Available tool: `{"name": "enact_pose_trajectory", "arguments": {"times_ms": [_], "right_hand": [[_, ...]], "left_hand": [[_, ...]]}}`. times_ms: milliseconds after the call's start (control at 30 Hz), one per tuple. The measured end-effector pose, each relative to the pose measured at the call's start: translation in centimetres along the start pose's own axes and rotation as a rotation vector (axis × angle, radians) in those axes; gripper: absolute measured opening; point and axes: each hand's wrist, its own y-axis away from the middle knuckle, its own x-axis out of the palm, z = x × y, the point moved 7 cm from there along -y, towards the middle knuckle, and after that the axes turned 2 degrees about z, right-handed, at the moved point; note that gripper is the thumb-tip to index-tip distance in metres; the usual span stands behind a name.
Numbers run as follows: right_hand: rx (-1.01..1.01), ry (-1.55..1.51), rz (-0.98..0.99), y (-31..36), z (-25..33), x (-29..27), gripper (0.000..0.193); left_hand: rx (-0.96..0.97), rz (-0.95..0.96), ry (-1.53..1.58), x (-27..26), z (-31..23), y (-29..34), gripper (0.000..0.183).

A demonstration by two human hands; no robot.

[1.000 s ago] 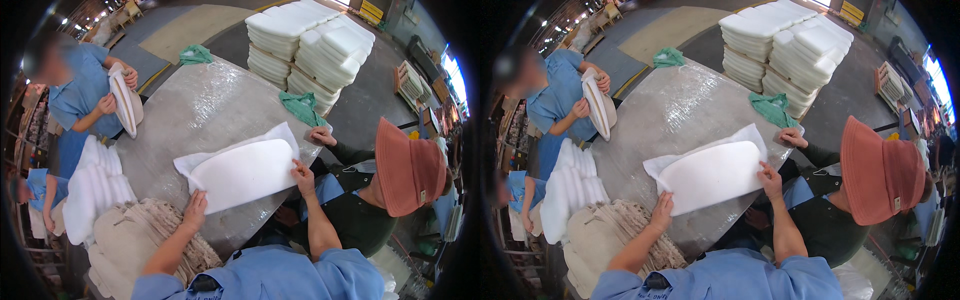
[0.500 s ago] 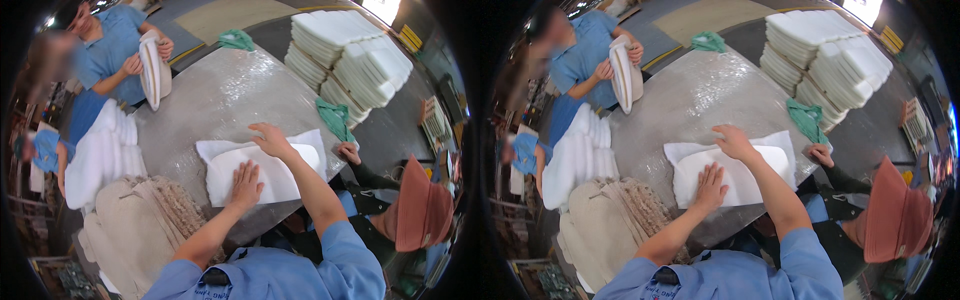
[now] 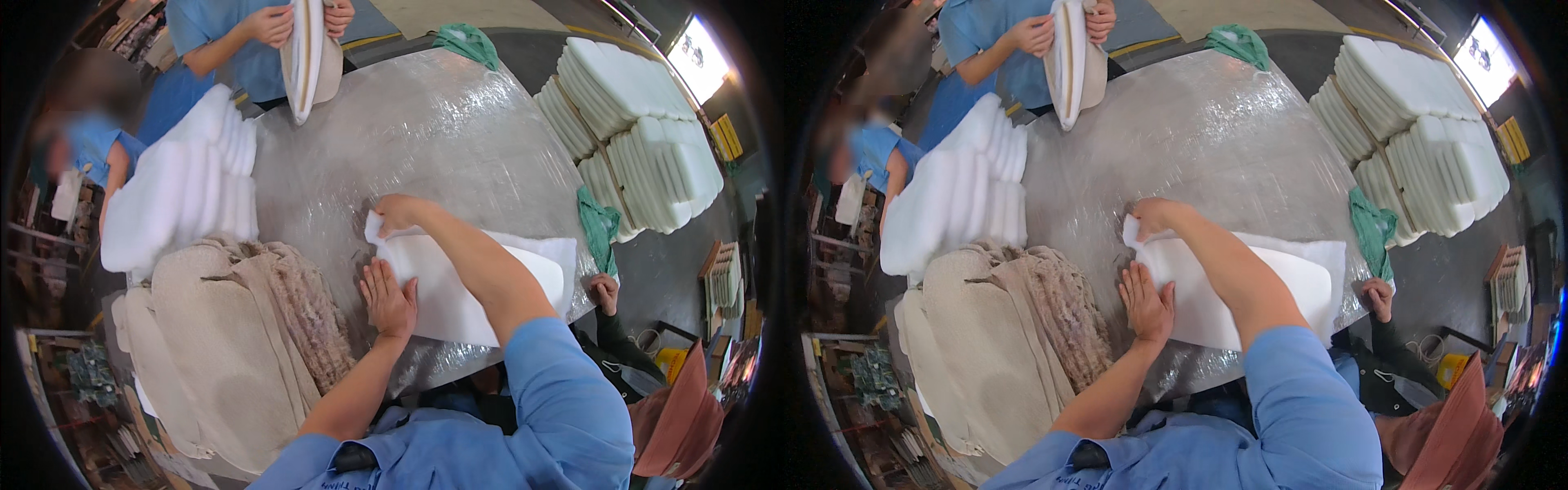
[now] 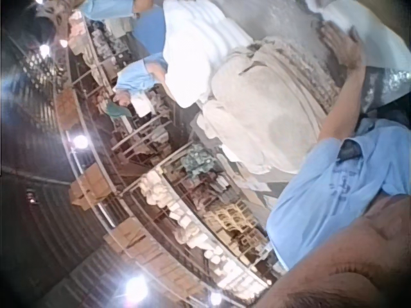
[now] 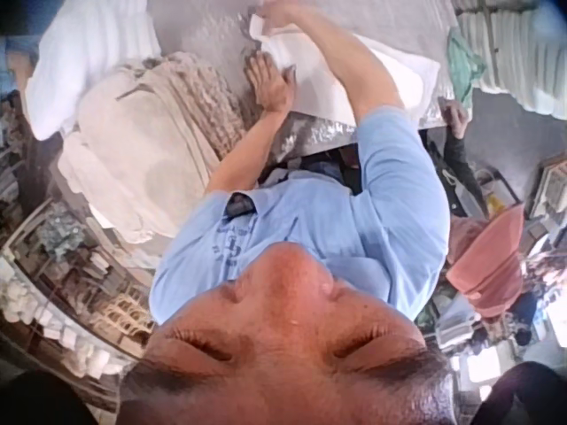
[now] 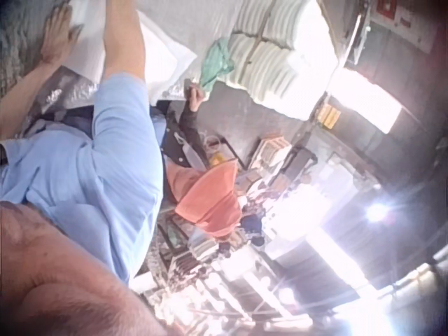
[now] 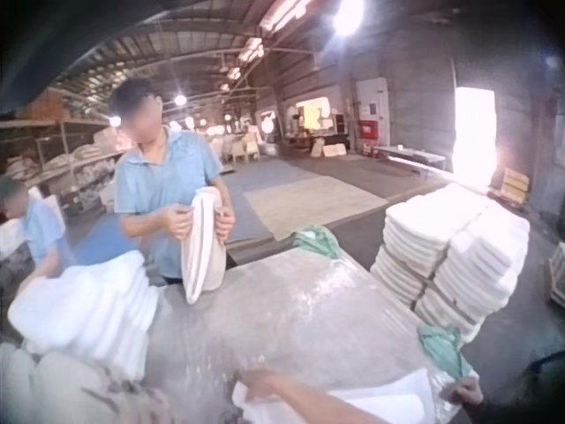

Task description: The person inserts white foam inserts into beige fabric cushion covers on a work table. They align the foam, slide it into the cover, and smooth the edges before stacking the finished cushions. Coworkers perform similar tasks nearby.

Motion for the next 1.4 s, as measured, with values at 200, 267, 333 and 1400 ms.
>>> {"name": "enact_pose_trajectory", "arguments": {"times_ms": [200, 267, 333, 1400], "right_hand": [[-0.365, -0.082, -0.341, 12.2, 1.9, 5.5, 0.042], [-0.424, 0.083, -0.512, 16.7, 2.7, 7.7, 0.048], [-0.321, 0.126, -0.517, 17.5, 2.1, 8.7, 0.054], [0.387, -0.371, -0.527, 27.3, -1.1, 12.2, 0.036]], "left_hand": [[-0.115, 0.002, 0.125, -0.4, 1.3, 0.5, 0.076], [-0.127, 0.002, 0.135, -0.8, 1.4, 0.2, 0.075], [-0.189, 0.062, 0.281, -1.0, 1.0, -0.5, 0.076], [0.165, 0.303, 0.209, -1.0, -3.3, -1.1, 0.057]]}}
